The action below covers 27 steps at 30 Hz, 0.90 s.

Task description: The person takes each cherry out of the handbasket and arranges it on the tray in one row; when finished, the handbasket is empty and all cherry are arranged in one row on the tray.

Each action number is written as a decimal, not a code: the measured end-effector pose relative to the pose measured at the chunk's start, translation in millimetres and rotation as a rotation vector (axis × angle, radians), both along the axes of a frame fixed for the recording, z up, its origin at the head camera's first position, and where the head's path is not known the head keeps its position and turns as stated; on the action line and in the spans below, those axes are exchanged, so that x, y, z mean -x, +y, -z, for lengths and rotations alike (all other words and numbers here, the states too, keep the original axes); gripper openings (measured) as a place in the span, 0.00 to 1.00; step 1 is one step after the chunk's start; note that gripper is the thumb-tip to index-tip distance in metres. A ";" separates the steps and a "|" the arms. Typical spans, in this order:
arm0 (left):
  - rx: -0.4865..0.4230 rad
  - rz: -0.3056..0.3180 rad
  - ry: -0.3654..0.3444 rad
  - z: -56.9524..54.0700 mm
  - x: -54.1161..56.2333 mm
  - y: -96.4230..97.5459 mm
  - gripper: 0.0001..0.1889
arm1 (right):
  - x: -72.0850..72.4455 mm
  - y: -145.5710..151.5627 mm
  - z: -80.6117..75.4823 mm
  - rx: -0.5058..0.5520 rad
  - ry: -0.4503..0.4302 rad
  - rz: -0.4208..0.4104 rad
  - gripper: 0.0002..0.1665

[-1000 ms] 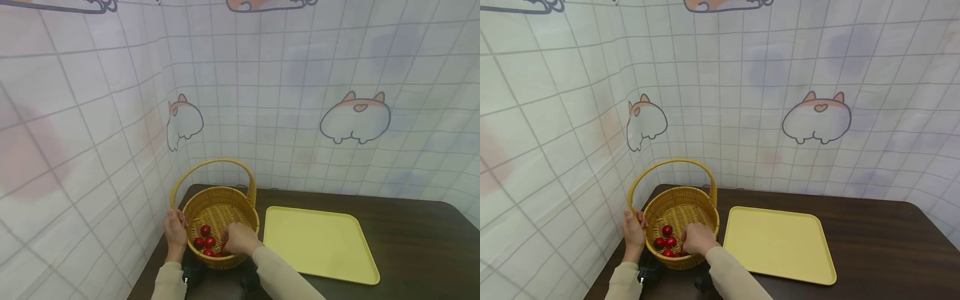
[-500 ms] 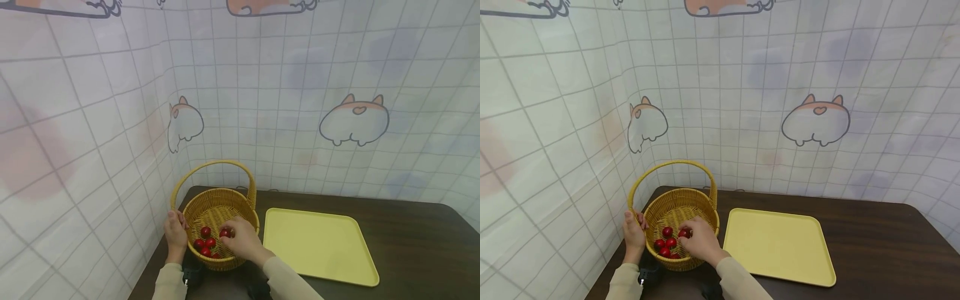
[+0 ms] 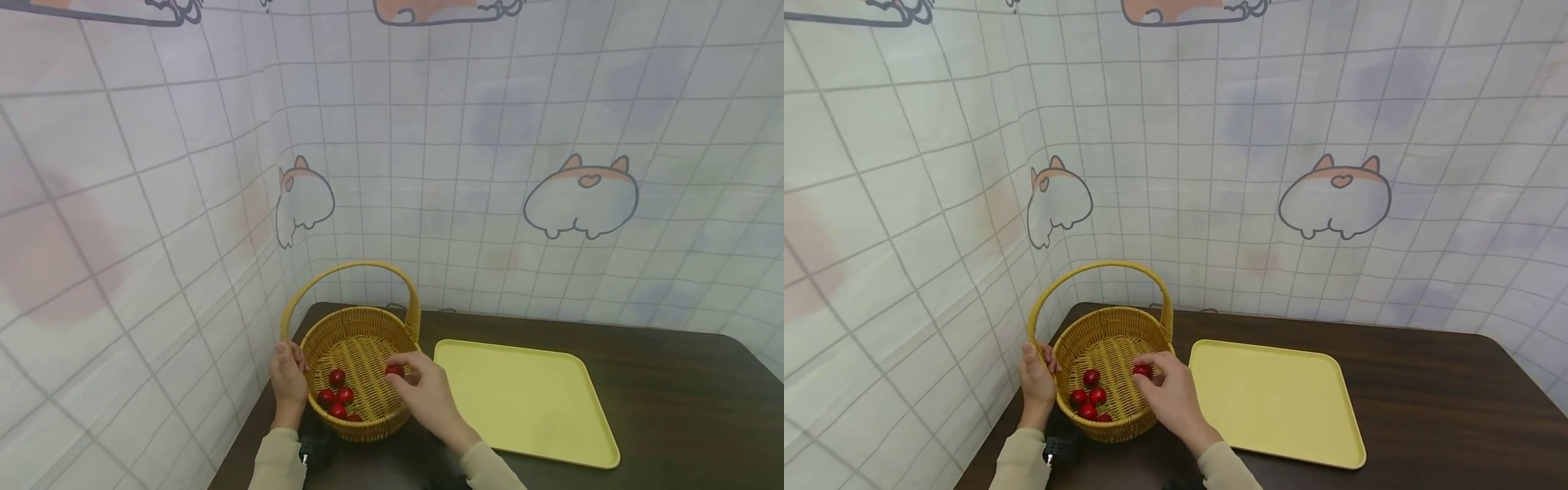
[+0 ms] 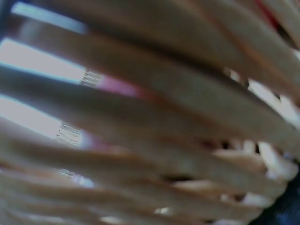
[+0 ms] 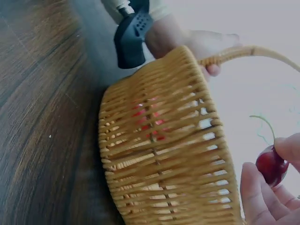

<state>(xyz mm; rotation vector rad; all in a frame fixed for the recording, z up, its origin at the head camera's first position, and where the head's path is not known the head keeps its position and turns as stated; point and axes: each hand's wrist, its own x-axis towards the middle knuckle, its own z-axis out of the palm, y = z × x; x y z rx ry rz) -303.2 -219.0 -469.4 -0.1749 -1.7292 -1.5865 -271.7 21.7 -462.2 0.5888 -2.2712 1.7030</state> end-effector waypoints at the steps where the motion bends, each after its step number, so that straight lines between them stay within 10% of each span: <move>1: 0.000 0.001 0.000 0.0 -0.1 0.1 0.32 | -1.5 2.9 -0.7 0.030 -0.005 0.003 0.11; 15: -0.001 -0.006 -0.004 2.0 0.9 -0.3 0.32 | 9.0 60.6 15.9 0.319 -0.241 0.187 0.26; 27: -0.001 0.000 -0.011 3.4 3.4 -0.6 0.31 | 16.0 79.2 47.9 0.158 -0.302 0.371 0.23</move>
